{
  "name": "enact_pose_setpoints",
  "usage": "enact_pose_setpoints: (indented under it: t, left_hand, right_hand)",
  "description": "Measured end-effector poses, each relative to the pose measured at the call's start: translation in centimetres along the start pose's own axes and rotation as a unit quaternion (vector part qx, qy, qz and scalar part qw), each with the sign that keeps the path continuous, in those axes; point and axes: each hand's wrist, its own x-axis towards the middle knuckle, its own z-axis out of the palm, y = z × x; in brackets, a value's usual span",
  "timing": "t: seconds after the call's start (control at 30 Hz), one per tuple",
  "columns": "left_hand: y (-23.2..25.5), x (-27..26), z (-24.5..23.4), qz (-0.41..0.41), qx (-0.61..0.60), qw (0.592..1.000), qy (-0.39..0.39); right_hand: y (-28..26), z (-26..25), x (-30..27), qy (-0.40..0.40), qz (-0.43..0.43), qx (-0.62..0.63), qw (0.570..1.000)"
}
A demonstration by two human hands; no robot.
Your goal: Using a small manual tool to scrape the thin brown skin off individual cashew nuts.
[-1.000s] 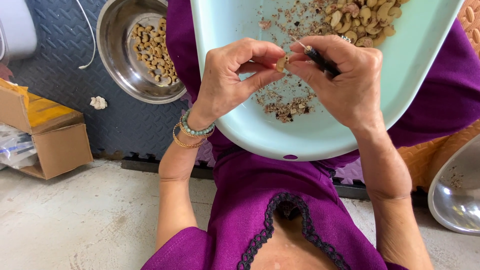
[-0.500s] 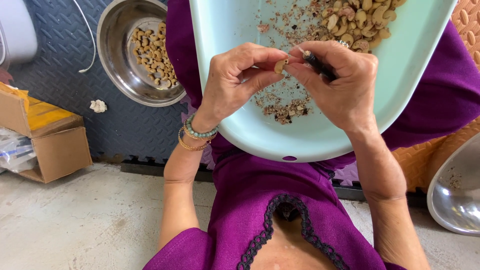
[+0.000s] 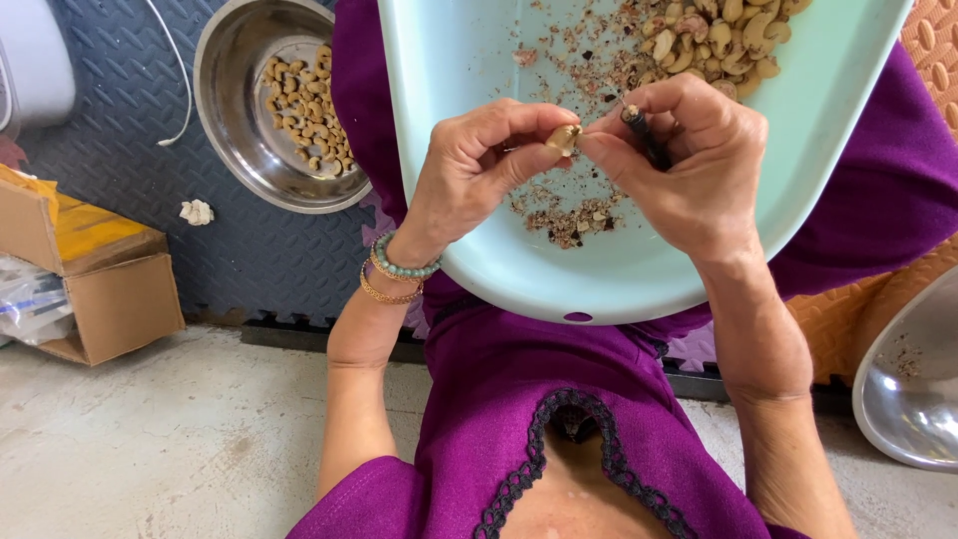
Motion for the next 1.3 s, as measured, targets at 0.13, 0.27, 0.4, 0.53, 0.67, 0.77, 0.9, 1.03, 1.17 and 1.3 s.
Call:
enact_pose_setpoints:
  t: [0.13,0.27,0.4,0.53,0.67,0.77,0.9,1.03,1.17,1.3]
  left_hand:
    - [0.0,-0.1,0.0,0.008,0.02,1.0,0.012]
    - [0.5,-0.1,-0.4,-0.075,-0.125,0.989,-0.015]
    - [0.7,-0.2,-0.5,-0.104,-0.169,0.98,-0.017]
    - [-0.4,-0.2,-0.8,-0.128,-0.207,0.97,-0.005]
    - [-0.5,-0.2,-0.9,-0.137,-0.25,0.958,0.004]
    - [-0.3,-0.2,-1.0,-0.131,-0.23,0.964,0.007]
    - [3.8,-3.0,-2.5,-0.065,-0.041,0.995,0.065]
    - [3.7,-8.3,-7.6,-0.034,0.058,0.976,0.206]
    - [3.4,-10.4,-10.2,0.016,0.311,0.911,0.271]
    - [3.6,-9.6,-7.6,0.081,0.348,0.899,0.255]
  right_hand:
    - [0.1,0.0,0.0,-0.001,0.004,0.024,1.0]
    - [0.1,-0.4,0.0,-0.004,0.029,0.054,0.998]
    - [0.3,-0.4,0.0,0.002,0.042,0.05,0.998]
    - [0.2,-0.3,-0.1,-0.002,0.048,0.047,0.998]
    - [0.3,-0.2,0.0,0.006,0.056,0.073,0.996]
    - [0.3,-0.3,-0.1,0.011,0.056,0.088,0.994]
    - [-0.1,-0.3,-0.3,0.011,0.061,0.089,0.994]
    - [-0.1,-0.2,-0.5,0.013,0.067,0.096,0.993]
    - [0.0,0.2,-0.5,0.006,0.052,0.092,0.994]
    - [0.1,0.9,-0.8,-0.009,0.023,0.071,0.997]
